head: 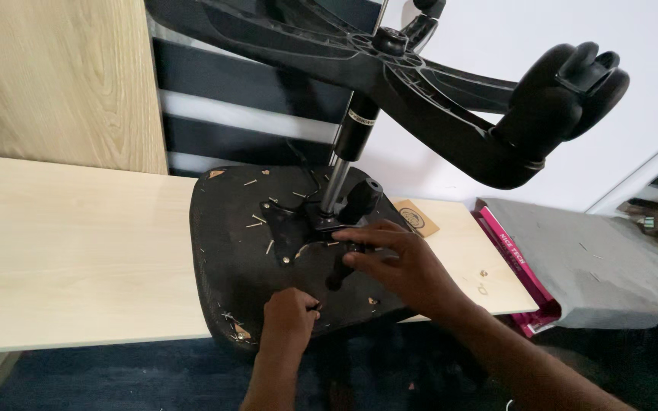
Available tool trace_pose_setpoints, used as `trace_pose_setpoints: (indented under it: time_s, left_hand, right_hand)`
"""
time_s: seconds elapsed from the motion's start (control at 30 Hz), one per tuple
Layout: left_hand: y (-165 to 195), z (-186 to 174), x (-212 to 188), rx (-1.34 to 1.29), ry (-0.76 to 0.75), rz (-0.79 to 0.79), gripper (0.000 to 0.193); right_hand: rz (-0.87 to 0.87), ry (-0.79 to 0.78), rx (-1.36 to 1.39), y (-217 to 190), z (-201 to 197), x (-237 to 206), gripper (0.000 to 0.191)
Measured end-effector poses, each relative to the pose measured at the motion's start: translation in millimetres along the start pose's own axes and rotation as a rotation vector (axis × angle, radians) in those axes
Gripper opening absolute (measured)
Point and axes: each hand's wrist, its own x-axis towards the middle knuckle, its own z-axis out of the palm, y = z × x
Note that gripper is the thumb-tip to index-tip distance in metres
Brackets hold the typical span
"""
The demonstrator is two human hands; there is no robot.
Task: The person works on an office chair placed upside down on a wooden surface, using a hex key to turn screws on the metal mounting plate under the seat. They hold the plate and mechanism steady with one hand while repeatedly rotating the key with the other.
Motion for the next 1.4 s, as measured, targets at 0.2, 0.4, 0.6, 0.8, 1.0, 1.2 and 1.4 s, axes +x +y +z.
trace_pose_setpoints:
  time_s: [0.2,0.4,0.6,0.8,1.0,1.2,1.4]
  left_hand:
    - [7.5,-6.8,-7.9,-0.043,-0.024,-0.046,0.026]
    - [13.3,-16.0,-10.4,0.014,-0.089,-0.105,0.022]
    - [19.2,-22.2,-17.3,0.015,-0.009,0.002,0.022]
    - [37.9,-41.4,-17.0,-0.093,-0.193,-0.067,0.015]
    - [39.9,-49.2,-30.4,-0.016,-0.117,0.034,0.021]
    - [32.3,-30.9,-22.5,0.115,-0.157,-0.050,0.024]
    - [18.2,-15.0,-21.3,0.056,0.125,0.116,0.021]
  right_hand:
    - [0.017,-0.015,0.032,-1.7,1.4,3.7,0.043]
    - [-0.143,-0.055,0.044,-2.0,5.5,5.0,0.034]
    - [0.038,0.032,-0.031,-9.2,10.5,6.7,0.038]
    - [-0.031,0.033,0.065,-0.4,4.8,10.4,0.033]
    - [-0.149,-0.012,-0.054,2.3,16.5,14.7,0.032]
    - [-0.105,-0.027,0.064,-2.2,15.7,11.5,0.041]
    - [-0.070,-0.038,0.070,-4.0,13.6,5.9,0.037]
